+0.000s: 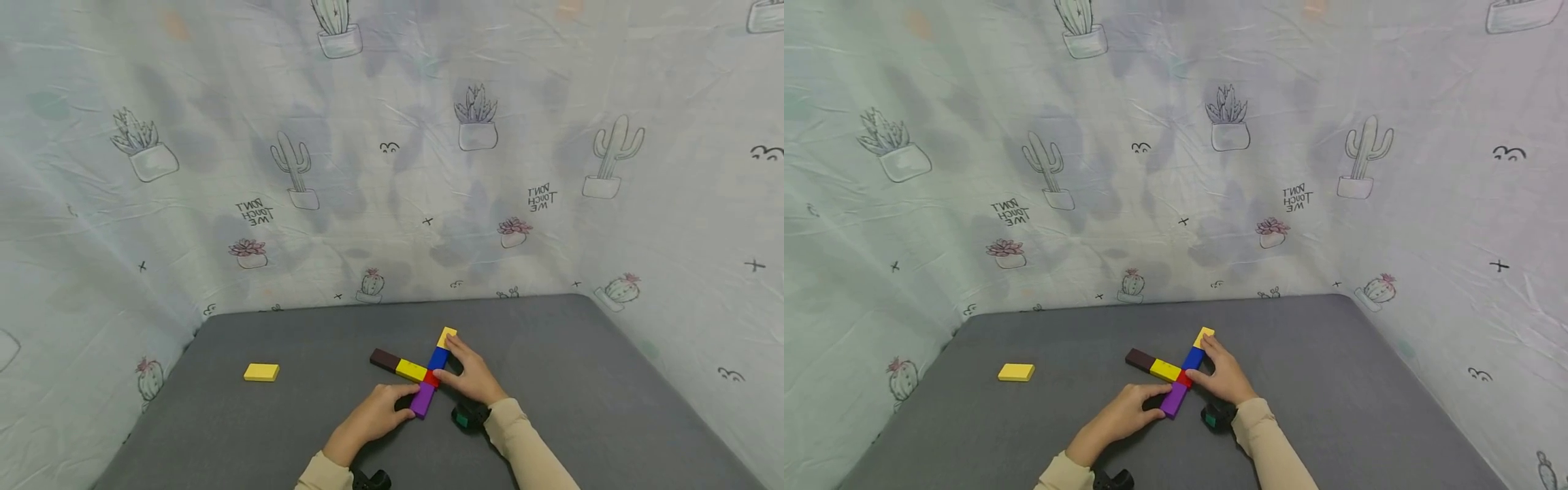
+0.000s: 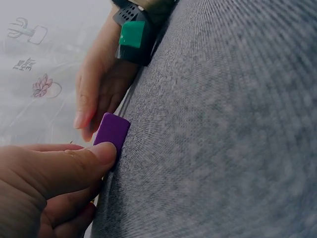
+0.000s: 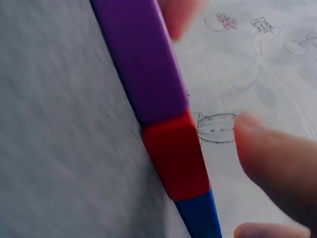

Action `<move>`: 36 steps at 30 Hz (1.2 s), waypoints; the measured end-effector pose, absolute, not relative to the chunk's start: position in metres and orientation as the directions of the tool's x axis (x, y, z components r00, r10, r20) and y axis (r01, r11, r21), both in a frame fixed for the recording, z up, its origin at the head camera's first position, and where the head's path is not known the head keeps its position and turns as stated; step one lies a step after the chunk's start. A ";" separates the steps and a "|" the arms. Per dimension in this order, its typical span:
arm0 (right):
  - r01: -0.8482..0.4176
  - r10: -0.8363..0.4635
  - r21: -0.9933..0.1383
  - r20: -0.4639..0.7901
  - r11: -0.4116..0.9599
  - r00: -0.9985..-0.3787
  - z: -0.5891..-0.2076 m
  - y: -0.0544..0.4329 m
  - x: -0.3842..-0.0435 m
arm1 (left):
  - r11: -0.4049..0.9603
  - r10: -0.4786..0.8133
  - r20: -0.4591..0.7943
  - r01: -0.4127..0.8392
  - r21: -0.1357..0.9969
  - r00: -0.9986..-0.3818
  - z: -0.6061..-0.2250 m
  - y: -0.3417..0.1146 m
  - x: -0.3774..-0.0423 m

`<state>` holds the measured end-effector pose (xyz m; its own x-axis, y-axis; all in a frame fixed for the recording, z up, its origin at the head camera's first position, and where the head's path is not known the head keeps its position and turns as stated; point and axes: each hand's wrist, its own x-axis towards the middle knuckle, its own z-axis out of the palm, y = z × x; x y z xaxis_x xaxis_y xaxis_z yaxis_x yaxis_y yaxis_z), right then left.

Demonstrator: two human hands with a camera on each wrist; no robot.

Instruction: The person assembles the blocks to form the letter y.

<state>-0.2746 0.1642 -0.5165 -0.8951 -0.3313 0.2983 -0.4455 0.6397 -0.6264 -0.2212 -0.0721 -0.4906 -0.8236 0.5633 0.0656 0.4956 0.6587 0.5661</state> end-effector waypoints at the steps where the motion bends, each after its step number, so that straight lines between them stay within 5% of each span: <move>1: -0.450 -0.331 -0.624 0.305 0.639 -0.893 -0.517 0.164 -0.272 | 0.659 0.562 0.063 0.492 0.569 -0.825 -0.491 -0.072 -0.221; 16: -0.417 -0.363 -0.575 0.214 0.704 -0.907 -0.518 0.142 -0.243 | 0.550 0.508 0.147 0.451 0.703 -0.849 -0.493 -0.094 -0.222; 36: -0.412 -0.382 -0.592 0.185 0.693 -0.906 -0.517 0.144 -0.243 | 0.612 0.083 0.337 0.315 0.725 -0.938 -0.481 -0.183 -0.229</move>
